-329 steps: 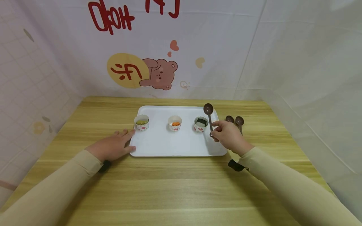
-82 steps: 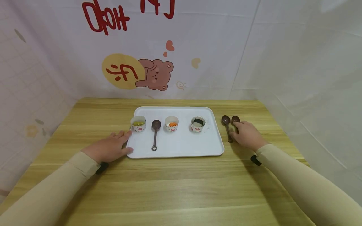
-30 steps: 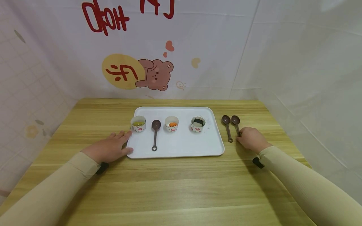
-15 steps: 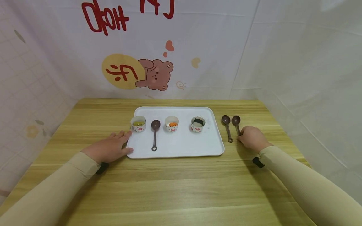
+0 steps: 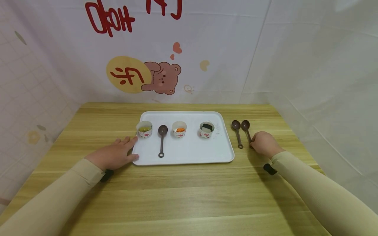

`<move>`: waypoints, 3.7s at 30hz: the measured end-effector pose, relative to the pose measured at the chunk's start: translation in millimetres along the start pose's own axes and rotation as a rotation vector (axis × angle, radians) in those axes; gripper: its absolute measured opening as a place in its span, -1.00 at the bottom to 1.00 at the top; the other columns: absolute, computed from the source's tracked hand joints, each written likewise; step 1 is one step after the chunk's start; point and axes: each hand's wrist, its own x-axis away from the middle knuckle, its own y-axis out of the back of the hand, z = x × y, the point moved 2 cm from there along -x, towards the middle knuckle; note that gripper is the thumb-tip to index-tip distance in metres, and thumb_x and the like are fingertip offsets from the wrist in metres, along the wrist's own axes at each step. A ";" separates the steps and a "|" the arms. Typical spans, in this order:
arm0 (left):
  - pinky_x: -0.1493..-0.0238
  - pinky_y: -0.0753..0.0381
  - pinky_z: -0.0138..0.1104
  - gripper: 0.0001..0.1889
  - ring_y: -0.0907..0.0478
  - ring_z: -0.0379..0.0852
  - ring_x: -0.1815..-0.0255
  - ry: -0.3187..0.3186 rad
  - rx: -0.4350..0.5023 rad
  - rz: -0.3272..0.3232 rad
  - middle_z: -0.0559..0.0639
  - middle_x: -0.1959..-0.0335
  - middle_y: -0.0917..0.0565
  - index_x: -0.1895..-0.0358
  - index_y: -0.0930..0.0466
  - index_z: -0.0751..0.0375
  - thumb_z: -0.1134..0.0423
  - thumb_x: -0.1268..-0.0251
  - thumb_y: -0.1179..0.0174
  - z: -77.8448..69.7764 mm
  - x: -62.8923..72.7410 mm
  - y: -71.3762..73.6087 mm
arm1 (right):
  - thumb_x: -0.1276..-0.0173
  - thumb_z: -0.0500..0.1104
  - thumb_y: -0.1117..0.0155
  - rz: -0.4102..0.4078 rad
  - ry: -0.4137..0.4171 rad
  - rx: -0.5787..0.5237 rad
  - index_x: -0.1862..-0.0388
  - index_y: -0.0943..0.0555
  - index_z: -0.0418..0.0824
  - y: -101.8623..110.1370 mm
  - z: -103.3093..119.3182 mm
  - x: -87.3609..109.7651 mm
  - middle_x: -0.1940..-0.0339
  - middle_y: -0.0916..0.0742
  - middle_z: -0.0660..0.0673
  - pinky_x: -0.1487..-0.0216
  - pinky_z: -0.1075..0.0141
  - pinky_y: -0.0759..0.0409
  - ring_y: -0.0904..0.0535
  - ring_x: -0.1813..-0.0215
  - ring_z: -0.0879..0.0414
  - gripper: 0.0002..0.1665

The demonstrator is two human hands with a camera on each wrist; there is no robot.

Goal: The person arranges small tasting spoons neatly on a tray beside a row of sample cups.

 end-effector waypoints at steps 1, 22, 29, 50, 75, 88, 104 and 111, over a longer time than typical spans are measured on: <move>-0.47 -0.22 0.46 -0.08 -0.01 0.74 -0.57 0.000 0.000 0.001 0.58 -0.63 -0.09 -0.71 -0.01 0.28 -0.30 -0.58 -0.02 0.0 -0.1 0.0 | -0.49 -0.23 -0.28 -0.003 0.000 -0.005 0.11 -0.75 -0.49 0.4 -0.4 0.2 0.20 -0.83 -0.35 0.15 0.06 -0.68 -0.65 0.33 -0.02 -0.71; -0.45 -0.23 0.47 -0.08 -0.01 0.76 -0.56 -0.001 0.000 -0.005 0.60 -0.62 -0.09 -0.71 -0.02 0.27 -0.31 -0.58 0.00 -0.7 1.3 0.3 | -0.61 -0.16 -0.10 -0.064 -0.054 -0.234 -0.05 -0.75 -0.39 8.5 12.1 0.1 -0.02 -0.81 -0.37 0.33 0.23 -0.59 -0.65 0.24 -0.04 -0.62; -0.44 -0.25 0.46 -0.08 -0.02 0.76 -0.56 -0.004 0.002 -0.007 0.60 -0.62 -0.10 -0.70 -0.03 0.28 -0.30 -0.59 -0.01 -1.2 1.5 0.7 | -0.63 -0.15 -0.10 -0.063 -0.055 -0.337 -0.15 -0.69 -0.42 9.2 28.9 1.7 -0.03 -0.80 -0.37 0.36 0.28 -0.60 -0.66 0.23 0.00 -0.60; -0.46 -0.22 0.47 -0.09 0.00 0.77 -0.56 -0.005 0.004 0.001 0.61 -0.62 -0.09 -0.70 -0.01 0.29 -0.29 -0.60 0.00 -1.9 1.0 1.8 | -0.62 -0.15 -0.12 -0.040 -0.018 -0.500 -0.15 -0.68 -0.42 4.0 78.5 3.1 0.03 -0.81 -0.35 0.35 0.34 -0.59 -0.70 0.18 -0.03 -0.61; -0.46 -0.23 0.45 -0.09 -0.04 0.78 -0.53 -0.012 -0.006 -0.013 0.63 -0.60 -0.12 -0.69 -0.04 0.32 -0.27 -0.60 -0.02 -2.2 0.8 1.8 | -0.55 -0.22 -0.22 0.017 0.047 -0.600 0.07 -0.74 -0.33 -14.6 143.4 11.4 0.41 -0.76 -0.14 0.40 0.36 -0.47 -0.59 0.39 0.16 -0.77; -0.47 -0.22 0.45 -0.10 -0.04 0.76 -0.55 -0.010 -0.016 -0.015 0.61 -0.61 -0.12 -0.69 -0.04 0.33 -0.26 -0.60 -0.02 -4.2 2.3 2.1 | -0.50 -0.23 -0.26 0.031 0.078 -0.569 0.19 -0.76 -0.28 -28.2 168.7 10.4 0.52 -0.72 -0.02 0.46 0.39 -0.43 -0.54 0.47 0.19 -0.82; -0.48 -0.21 0.44 -0.09 -0.05 0.76 -0.55 -0.009 -0.015 -0.006 0.62 -0.61 -0.12 -0.69 -0.04 0.34 -0.28 -0.59 -0.01 -4.7 2.6 3.2 | -0.44 -0.26 -0.31 0.055 0.081 -0.478 0.32 -0.78 -0.25 -41.2 179.8 5.3 0.62 -0.68 0.01 0.48 0.42 -0.40 -0.48 0.52 0.20 -0.85; -0.49 -0.19 0.45 -0.09 -0.02 0.77 -0.55 -0.006 -0.003 -0.002 0.62 -0.61 -0.10 -0.69 -0.03 0.34 -0.26 -0.60 -0.01 -6.4 3.2 4.4 | -0.42 -0.27 -0.31 0.060 0.083 -0.429 0.33 -0.79 -0.23 -42.4 182.4 3.8 0.66 -0.66 0.04 0.48 0.43 -0.38 -0.47 0.54 0.20 -0.85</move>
